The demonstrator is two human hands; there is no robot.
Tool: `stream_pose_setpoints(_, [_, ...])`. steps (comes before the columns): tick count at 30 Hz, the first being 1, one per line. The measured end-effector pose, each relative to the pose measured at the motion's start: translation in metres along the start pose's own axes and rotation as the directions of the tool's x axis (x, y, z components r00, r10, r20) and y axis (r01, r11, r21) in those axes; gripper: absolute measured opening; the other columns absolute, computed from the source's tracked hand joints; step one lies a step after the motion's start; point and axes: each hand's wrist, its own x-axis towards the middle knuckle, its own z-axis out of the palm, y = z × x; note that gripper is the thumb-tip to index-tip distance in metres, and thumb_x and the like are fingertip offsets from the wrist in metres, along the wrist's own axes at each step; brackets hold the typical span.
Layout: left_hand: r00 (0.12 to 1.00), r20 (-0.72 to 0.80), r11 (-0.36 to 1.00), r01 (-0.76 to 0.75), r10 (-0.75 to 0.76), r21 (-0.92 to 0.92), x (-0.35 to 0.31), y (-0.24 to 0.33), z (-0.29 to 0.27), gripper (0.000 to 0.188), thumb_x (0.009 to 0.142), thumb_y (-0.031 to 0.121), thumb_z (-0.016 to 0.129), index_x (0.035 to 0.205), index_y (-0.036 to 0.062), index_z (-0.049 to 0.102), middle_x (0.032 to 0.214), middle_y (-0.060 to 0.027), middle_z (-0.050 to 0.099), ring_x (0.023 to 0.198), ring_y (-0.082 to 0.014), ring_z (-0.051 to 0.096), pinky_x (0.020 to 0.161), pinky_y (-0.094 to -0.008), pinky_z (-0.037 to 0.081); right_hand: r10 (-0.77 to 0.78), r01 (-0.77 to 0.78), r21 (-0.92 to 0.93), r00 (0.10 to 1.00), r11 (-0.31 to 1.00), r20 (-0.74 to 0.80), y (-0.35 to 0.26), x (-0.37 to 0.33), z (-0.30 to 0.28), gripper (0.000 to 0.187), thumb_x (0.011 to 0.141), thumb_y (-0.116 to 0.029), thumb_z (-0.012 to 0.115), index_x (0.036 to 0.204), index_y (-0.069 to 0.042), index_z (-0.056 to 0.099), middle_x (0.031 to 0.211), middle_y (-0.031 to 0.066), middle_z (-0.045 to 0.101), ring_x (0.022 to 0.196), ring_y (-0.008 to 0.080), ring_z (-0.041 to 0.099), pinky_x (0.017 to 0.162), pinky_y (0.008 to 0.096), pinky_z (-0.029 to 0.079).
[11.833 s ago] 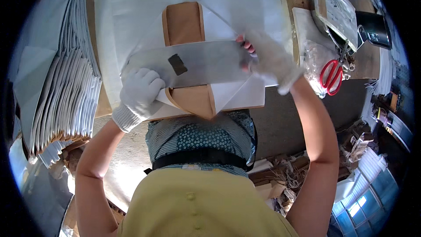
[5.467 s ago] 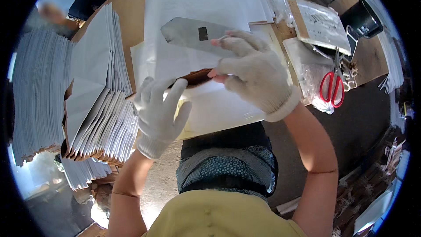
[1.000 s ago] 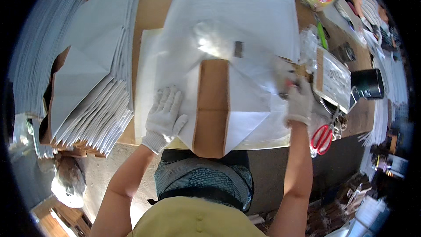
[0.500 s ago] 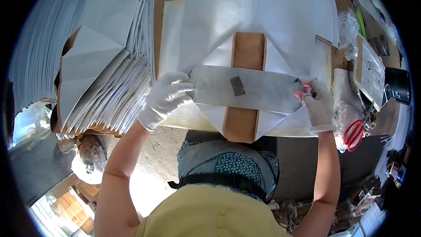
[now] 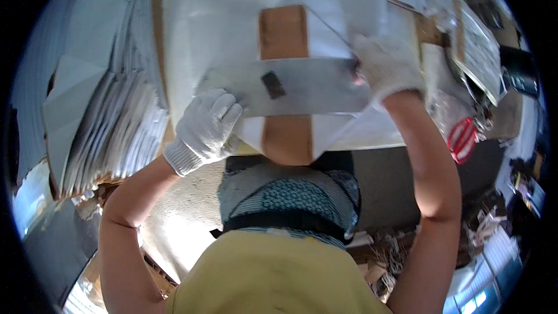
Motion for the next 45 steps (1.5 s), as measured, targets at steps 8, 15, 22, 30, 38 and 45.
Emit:
stream_pose_setpoints(8, [0.997, -0.035, 0.978, 0.063, -0.072, -0.200, 0.014, 0.004, 0.030, 0.021, 0.064, 0.014, 0.080, 0.074, 0.0115, 0.062, 0.078, -0.0040, 0.058, 0.079, -0.0251, 0.061, 0.073, -0.0375, 0.050, -0.038, -0.093, 0.535, 0.973, 0.840, 0.228, 0.020, -0.018, 0.006, 0.039, 0.079, -0.003, 0.082, 0.113, -0.010, 0.066, 0.115, 0.0126, 0.069, 0.110, 0.0335, 0.068, 0.094, 0.0402, 0.056])
stream_pose_setpoints(15, [0.922, -0.083, 0.804, 0.283, -0.379, -0.522, 0.001, 0.009, 0.040, 0.018, 0.067, 0.005, 0.080, 0.080, 0.0078, 0.068, 0.083, -0.0057, 0.064, 0.087, -0.0284, 0.063, 0.076, -0.0396, 0.048, -0.186, 0.186, 0.221, 0.982, 0.957, -0.019, -0.015, -0.066, -0.003, 0.054, 0.066, -0.023, 0.095, 0.112, -0.011, 0.069, 0.130, 0.0085, 0.065, 0.120, 0.0351, 0.064, 0.100, 0.0453, 0.054])
stream_pose_setpoints(22, [0.812, 0.057, 0.775, 0.573, -0.581, -0.267, 0.029, 0.015, 0.029, 0.041, 0.068, 0.018, 0.086, 0.107, 0.0121, 0.074, 0.109, -0.0099, 0.068, 0.111, -0.0327, 0.061, 0.090, -0.0486, 0.048, -0.130, 0.126, 0.176, 0.991, 0.976, 0.010, -0.012, -0.044, 0.012, 0.053, 0.067, -0.024, 0.093, 0.112, -0.014, 0.067, 0.125, 0.0052, 0.067, 0.120, 0.0334, 0.063, 0.103, 0.0465, 0.052])
stream_pose_setpoints(30, [0.705, 0.155, 0.587, 0.674, -0.692, -0.449, 0.074, -0.025, 0.024, 0.065, 0.070, 0.023, 0.095, 0.130, 0.0097, 0.074, 0.110, -0.0098, 0.061, 0.105, -0.0259, 0.061, 0.087, -0.0421, 0.053, 0.029, -0.024, 0.047, 0.995, 0.999, -0.094, -0.009, -0.022, 0.021, 0.106, 0.056, -0.023, 0.097, 0.151, -0.014, 0.051, 0.165, 0.0160, 0.039, 0.157, 0.0381, 0.030, 0.129, 0.0466, 0.029])
stream_pose_setpoints(38, [0.739, 0.117, 0.555, 0.591, -0.663, -0.586, 0.062, -0.019, 0.043, 0.027, 0.075, 0.007, 0.090, 0.101, 0.0088, 0.084, 0.106, -0.0078, 0.059, 0.096, -0.0193, 0.065, 0.084, -0.0333, 0.061, 0.080, -0.093, 0.127, 0.992, 0.988, 0.101, -0.010, -0.034, 0.023, 0.094, 0.062, -0.026, 0.094, 0.149, -0.019, 0.060, 0.170, 0.0080, 0.038, 0.160, 0.0375, 0.025, 0.131, 0.0491, 0.022])
stream_pose_setpoints(45, [0.845, 0.147, 0.625, 0.487, -0.515, -0.610, 0.050, -0.004, 0.047, 0.022, 0.074, 0.001, 0.085, 0.093, 0.0099, 0.084, 0.110, -0.0091, 0.062, 0.102, -0.0232, 0.066, 0.085, -0.0321, 0.062, -0.090, 0.100, 0.091, 0.990, 0.991, -0.110, -0.010, -0.058, 0.039, 0.066, 0.079, -0.028, 0.082, 0.142, -0.018, 0.067, 0.158, 0.0077, 0.055, 0.153, 0.0362, 0.040, 0.130, 0.0535, 0.022])
